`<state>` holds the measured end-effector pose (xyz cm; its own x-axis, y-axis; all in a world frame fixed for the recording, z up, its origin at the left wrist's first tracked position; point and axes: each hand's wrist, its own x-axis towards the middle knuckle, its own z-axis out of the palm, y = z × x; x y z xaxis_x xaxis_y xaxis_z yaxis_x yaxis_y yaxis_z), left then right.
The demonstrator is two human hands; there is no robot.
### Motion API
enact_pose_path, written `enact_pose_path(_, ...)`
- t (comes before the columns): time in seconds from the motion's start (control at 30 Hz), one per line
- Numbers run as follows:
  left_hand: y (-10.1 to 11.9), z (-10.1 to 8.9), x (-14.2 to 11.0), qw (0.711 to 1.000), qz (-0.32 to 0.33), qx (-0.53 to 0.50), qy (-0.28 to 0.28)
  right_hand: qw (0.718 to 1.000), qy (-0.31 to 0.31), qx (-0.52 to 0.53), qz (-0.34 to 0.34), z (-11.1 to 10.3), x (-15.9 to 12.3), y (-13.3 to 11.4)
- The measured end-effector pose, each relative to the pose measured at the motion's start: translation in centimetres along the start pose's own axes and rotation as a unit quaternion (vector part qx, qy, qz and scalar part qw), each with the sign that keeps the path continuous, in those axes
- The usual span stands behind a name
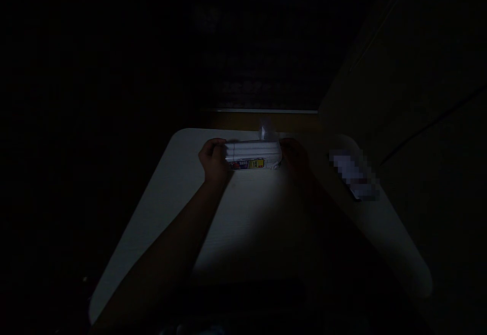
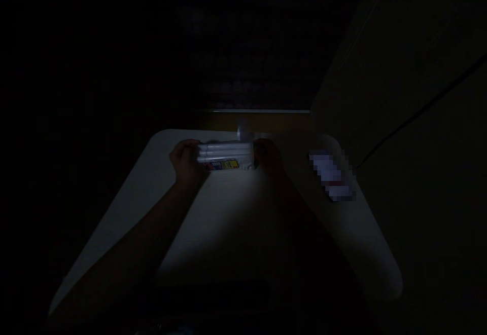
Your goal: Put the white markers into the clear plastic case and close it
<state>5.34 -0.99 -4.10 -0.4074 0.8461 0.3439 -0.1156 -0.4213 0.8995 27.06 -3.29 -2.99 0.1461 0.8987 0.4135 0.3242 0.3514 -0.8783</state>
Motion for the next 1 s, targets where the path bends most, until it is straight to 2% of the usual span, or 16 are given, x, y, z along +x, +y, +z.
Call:
enact_pose_path(0.27, 0.5, 0.2, -0.2, 0.999, -0.033, -0.008, 0.011, 0.999, 0.016, -0.028, 0.005, 0.7, 0.0, 0.5)
enact_pose_path(0.47, 0.7, 0.1, -0.3, 0.995, -0.076, -0.059, -0.012, 1.0, 0.001, -0.011, 0.024, 0.6, -0.3, -0.3)
enact_pose_path(0.63, 1.9, 0.0, -0.5, 0.997, -0.079, -0.014, -0.015, 0.999, 0.001, 0.007, 0.038, 0.8, -0.6, -0.9)
enact_pose_path(0.77, 2.9, 0.0, -0.8, 0.992, -0.115, -0.038, -0.025, 0.999, 0.004, 0.013, 0.048, 1.0, -1.0, -1.2)
enact_pose_path(0.93, 3.0, -0.1, -0.8, 0.992, -0.126, -0.005, 0.002, 0.999, 0.02, 0.008, 0.048, 1.4, -1.7, -1.2)
enact_pose_path(1.0, 2.9, -0.2, -0.7, 0.993, -0.118, 0.006, -0.005, 0.999, 0.027, 0.001, 0.046, 1.5, -1.6, -1.0)
